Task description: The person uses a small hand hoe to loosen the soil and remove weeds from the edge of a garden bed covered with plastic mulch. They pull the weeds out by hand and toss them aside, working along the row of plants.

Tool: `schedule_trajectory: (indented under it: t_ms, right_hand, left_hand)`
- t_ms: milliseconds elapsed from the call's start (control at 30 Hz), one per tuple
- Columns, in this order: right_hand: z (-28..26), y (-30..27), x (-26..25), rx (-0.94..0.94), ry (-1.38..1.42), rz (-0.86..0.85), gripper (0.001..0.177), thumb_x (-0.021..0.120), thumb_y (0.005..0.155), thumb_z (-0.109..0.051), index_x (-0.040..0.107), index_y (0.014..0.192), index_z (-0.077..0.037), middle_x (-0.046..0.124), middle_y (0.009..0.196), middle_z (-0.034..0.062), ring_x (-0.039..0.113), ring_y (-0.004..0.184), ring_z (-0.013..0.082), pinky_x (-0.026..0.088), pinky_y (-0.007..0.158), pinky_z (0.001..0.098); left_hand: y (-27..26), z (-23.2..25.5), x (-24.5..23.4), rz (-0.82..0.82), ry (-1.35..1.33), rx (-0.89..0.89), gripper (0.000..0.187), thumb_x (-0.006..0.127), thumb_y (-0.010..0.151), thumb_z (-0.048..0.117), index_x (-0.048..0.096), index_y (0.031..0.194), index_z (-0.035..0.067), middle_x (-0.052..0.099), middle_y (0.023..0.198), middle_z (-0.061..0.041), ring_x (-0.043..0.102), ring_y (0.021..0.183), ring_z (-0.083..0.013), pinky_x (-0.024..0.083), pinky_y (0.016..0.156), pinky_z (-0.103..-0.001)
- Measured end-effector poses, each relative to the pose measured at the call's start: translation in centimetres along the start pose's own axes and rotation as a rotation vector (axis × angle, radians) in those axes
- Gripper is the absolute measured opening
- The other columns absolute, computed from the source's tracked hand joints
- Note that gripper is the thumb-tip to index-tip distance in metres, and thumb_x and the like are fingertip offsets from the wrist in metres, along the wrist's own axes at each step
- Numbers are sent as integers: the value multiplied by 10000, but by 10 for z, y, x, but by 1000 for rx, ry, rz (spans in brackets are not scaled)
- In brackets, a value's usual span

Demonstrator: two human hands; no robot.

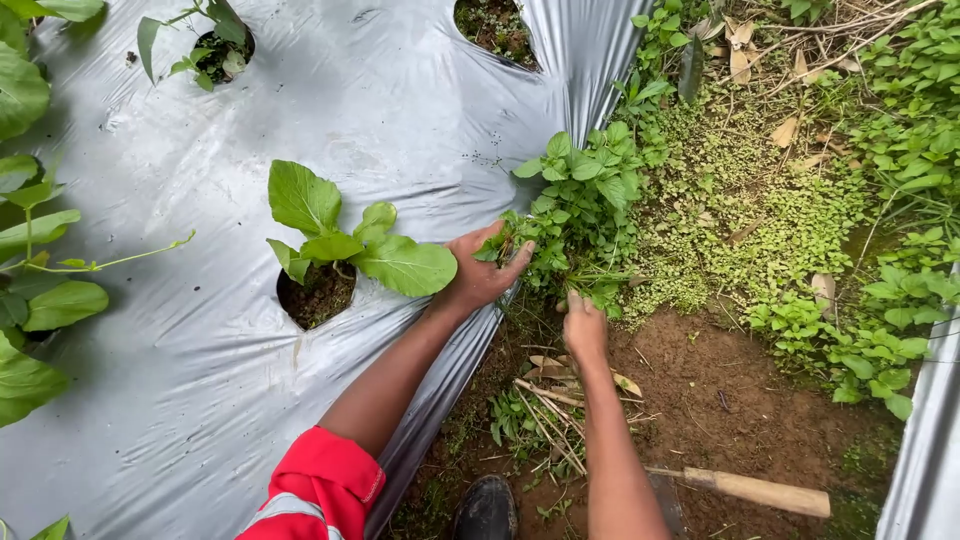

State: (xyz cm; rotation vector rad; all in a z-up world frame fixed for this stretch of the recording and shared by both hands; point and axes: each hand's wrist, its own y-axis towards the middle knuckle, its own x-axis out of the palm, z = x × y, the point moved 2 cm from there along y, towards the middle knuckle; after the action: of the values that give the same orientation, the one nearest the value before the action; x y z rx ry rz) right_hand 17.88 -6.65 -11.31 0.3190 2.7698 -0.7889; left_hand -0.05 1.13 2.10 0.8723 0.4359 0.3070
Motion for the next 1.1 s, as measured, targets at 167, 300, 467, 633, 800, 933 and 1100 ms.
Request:
schedule_trajectory:
  t_ms: [167,300,467,633,800,933,1100]
  right_hand:
    - [8,3,-2,-84,-194,-41,464,415,1033,-367,745,926,-60,687,753,206,673,903,413,485,852,508]
    - [-52,-47,-20,3,-323,-10,590,457,1060,-403,608,1395,59,636,1340,312,570,1309,458,467,1023,578]
    - [-112,-93,-47,-660,-476,432,246,687,957,-32,660,1194,28,541,1153,174,489,1169,334,415,1006,484]
    - [-96,-9,-17,-821,-638,261,218,585,978,23,712,1150,-16,671,1077,150,600,1112,295,442,1036,448]
    - [-57,9,-6,-559,-798,169,336,723,948,-155,669,1250,-20,692,1203,218,632,1233,351,406,1140,563]
    - [-46,0,-7,-459,-804,177,345,787,914,-245,700,1163,-22,733,1091,204,685,1144,354,444,1085,586]
    - [-39,-5,-6,-332,-639,92,320,676,987,-206,646,1239,-10,714,1132,214,667,1166,356,458,1056,552]
  left_hand:
    - [-8,-14,4,-51,-184,-108,233,879,701,75,670,602,42,598,447,-107,545,407,-70,408,457,-194]
    - [3,3,-2,14,88,27,291,889,734,241,674,685,51,552,444,-100,573,391,-328,423,432,-271]
    - [-4,-6,1,-68,-61,-66,248,873,745,175,678,670,42,589,460,-96,614,413,-291,461,452,-284]
    - [3,5,-3,-84,4,-52,304,871,772,249,672,685,36,576,464,-124,633,452,-353,456,438,-308]
    - [-2,5,-7,-137,50,-71,319,862,781,266,653,675,49,574,464,-125,644,459,-345,457,435,-311]
    - [6,7,-8,-123,-19,-59,315,853,798,230,642,677,30,573,468,-143,641,460,-355,457,447,-304]
    - [8,12,-10,-111,-48,-83,329,873,783,236,660,684,6,568,465,-160,623,423,-319,428,426,-302]
